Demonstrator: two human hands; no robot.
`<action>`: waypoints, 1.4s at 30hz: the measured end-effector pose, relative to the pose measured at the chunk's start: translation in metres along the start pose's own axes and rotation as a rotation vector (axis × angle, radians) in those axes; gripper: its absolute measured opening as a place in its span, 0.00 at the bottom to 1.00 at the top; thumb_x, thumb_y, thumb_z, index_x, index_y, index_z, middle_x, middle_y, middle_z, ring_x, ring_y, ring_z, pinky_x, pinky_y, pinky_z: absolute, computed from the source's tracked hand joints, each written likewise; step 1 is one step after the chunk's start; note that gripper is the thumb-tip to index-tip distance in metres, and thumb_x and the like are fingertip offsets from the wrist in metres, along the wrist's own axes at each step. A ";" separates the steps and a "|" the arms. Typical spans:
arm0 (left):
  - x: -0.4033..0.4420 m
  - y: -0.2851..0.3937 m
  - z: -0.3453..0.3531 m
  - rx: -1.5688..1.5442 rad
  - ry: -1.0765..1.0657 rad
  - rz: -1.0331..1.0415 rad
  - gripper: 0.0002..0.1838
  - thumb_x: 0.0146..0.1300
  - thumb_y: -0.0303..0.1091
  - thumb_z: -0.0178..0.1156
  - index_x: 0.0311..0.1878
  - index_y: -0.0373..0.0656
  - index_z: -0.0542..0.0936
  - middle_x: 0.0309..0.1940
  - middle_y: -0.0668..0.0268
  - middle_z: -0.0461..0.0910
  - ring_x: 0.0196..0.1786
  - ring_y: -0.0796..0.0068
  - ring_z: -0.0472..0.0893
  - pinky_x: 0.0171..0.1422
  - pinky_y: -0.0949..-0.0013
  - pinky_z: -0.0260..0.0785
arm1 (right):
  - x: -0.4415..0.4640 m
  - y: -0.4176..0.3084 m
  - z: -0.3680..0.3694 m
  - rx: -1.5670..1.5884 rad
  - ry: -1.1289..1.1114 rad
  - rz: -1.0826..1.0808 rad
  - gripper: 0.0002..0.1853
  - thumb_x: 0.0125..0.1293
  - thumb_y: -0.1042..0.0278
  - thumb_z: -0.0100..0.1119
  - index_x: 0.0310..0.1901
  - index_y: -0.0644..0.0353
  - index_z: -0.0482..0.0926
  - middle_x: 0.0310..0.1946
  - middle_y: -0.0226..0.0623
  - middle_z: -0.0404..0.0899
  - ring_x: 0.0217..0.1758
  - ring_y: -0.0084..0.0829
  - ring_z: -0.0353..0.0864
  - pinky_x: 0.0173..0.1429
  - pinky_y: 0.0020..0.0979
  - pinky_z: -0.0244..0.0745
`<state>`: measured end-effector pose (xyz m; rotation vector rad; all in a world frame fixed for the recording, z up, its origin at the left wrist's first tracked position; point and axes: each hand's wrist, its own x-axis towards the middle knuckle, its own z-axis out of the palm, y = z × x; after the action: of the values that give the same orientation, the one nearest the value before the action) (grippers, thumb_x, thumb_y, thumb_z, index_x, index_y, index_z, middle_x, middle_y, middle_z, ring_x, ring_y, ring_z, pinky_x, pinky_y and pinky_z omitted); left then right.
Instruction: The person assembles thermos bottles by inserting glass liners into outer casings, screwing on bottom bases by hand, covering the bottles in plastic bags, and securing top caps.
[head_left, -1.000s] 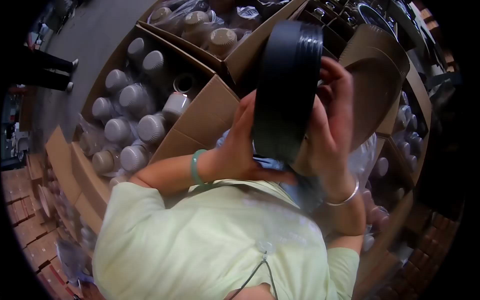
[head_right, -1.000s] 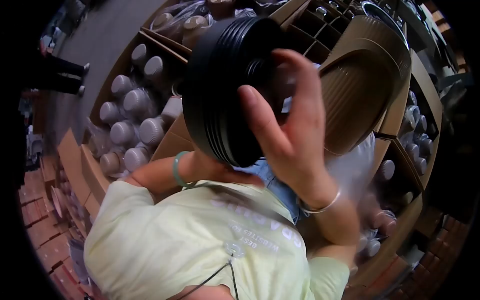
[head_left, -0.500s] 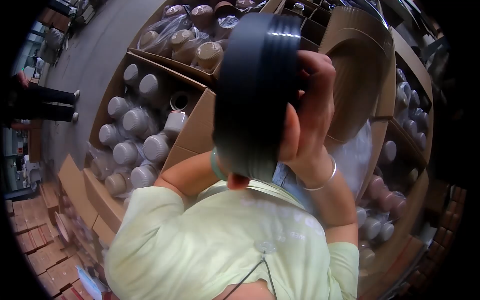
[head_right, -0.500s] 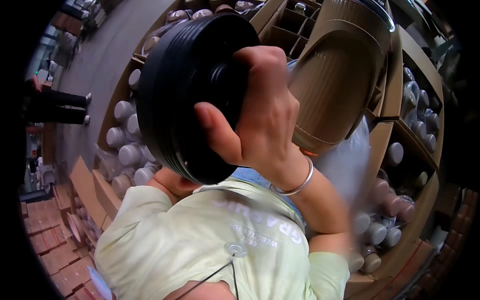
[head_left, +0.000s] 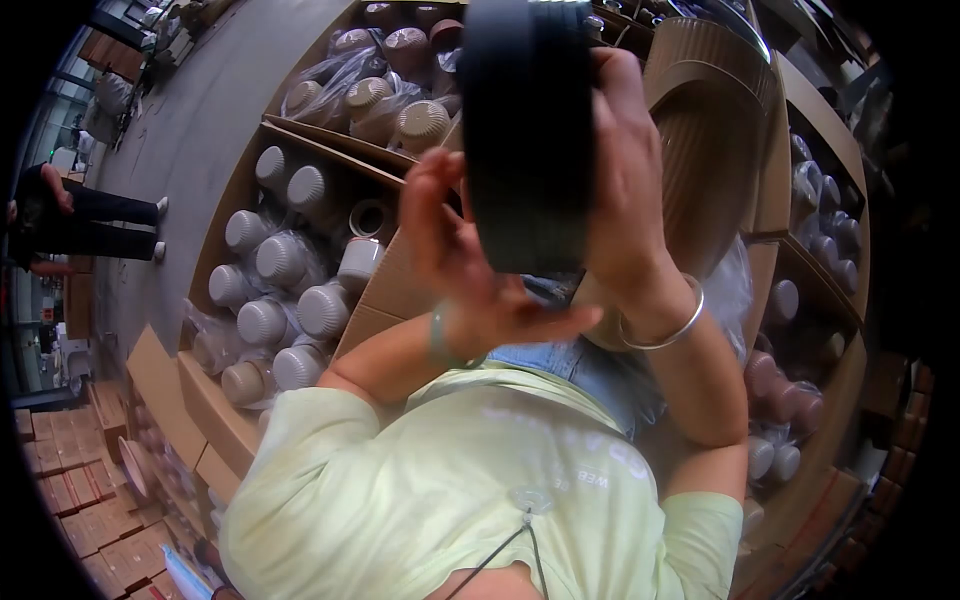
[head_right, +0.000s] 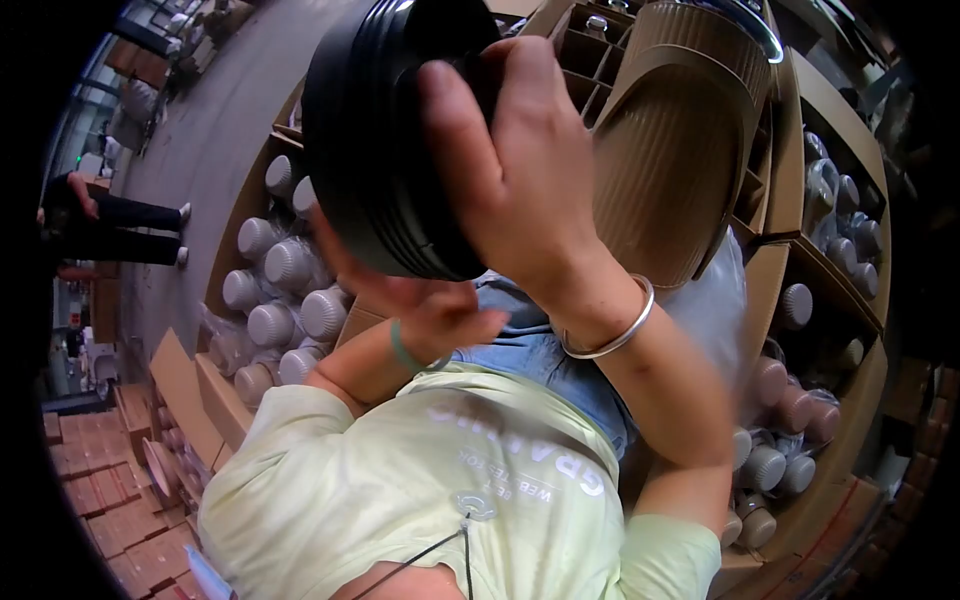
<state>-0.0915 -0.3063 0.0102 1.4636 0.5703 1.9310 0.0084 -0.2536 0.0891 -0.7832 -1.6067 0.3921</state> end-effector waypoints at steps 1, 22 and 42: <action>0.008 -0.006 0.005 -0.011 0.019 0.030 0.51 0.63 0.72 0.50 0.75 0.39 0.57 0.73 0.57 0.63 0.75 0.60 0.64 0.80 0.54 0.53 | -0.001 -0.002 0.002 0.023 0.006 -0.006 0.23 0.68 0.49 0.59 0.47 0.66 0.73 0.37 0.54 0.77 0.35 0.57 0.81 0.39 0.46 0.76; 0.107 0.004 0.034 -0.525 0.358 0.112 0.53 0.63 0.82 0.33 0.76 0.46 0.62 0.74 0.65 0.66 0.76 0.61 0.64 0.83 0.54 0.46 | 0.081 -0.003 0.012 -0.276 0.133 -0.614 0.22 0.65 0.58 0.64 0.49 0.67 0.69 0.38 0.51 0.73 0.30 0.48 0.75 0.29 0.46 0.71; 0.168 -0.041 -0.016 -0.669 0.173 -0.359 0.24 0.79 0.50 0.39 0.61 0.43 0.74 0.54 0.65 0.80 0.58 0.67 0.79 0.65 0.61 0.72 | 0.129 0.033 0.000 -0.859 -0.335 -0.566 0.31 0.60 0.42 0.62 0.47 0.65 0.68 0.42 0.51 0.74 0.31 0.52 0.82 0.33 0.51 0.79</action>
<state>-0.1266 -0.1575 0.0918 0.7243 0.1999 1.7273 0.0136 -0.1428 0.1621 -0.8565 -2.2470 -0.6546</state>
